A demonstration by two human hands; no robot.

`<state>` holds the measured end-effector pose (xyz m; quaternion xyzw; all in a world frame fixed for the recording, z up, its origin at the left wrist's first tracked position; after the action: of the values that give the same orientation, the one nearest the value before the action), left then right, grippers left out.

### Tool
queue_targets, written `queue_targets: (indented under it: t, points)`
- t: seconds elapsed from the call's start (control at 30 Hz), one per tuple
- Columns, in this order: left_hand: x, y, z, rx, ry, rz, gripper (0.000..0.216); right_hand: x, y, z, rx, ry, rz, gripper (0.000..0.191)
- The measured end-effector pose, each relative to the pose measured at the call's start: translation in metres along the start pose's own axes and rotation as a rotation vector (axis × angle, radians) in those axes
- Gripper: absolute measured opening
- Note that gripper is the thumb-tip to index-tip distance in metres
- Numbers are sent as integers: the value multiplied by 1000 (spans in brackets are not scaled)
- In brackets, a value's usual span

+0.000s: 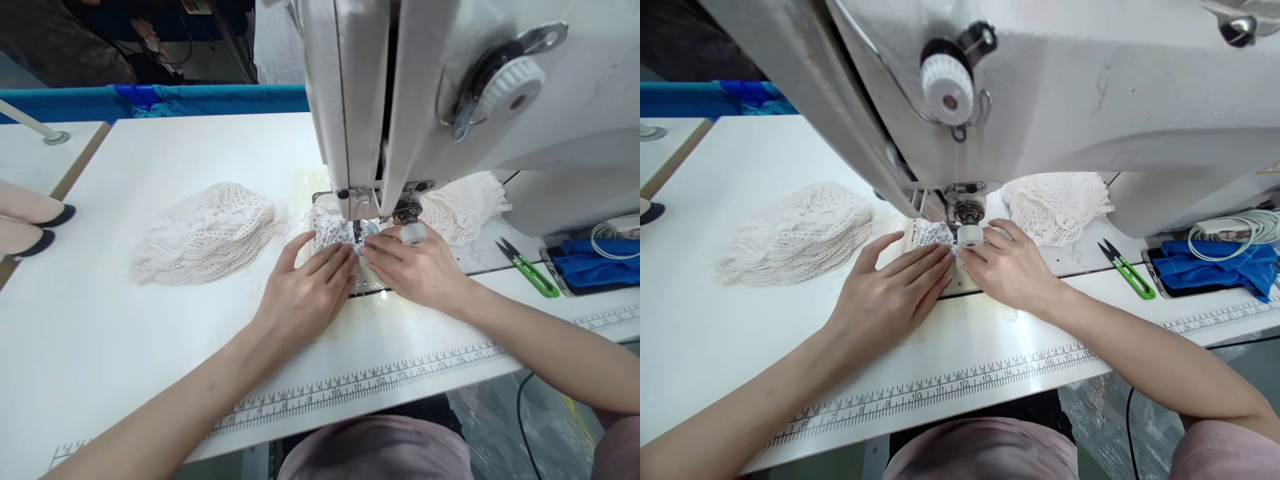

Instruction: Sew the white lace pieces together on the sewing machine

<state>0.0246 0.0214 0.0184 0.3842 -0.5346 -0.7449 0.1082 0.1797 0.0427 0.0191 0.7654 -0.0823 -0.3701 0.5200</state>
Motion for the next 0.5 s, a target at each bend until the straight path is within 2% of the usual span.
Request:
queue_targets:
  t: [0.5]
  points:
    - [-5, -10, 13, 55, 50, -4, 26, -1, -4, -6, -6, -25, 39, 26]
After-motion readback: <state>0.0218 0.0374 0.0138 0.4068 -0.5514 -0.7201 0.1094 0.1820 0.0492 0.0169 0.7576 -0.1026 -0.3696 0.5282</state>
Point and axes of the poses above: each hand's wrist, its own x-axis away from the middle knuckle, its own y-axis out of the back of the hand, z = x × y, the point moved 4 cm from there along -x, towards the middle knuckle, and after that the axes turned 1 degree about z, right-handed, at the moved point
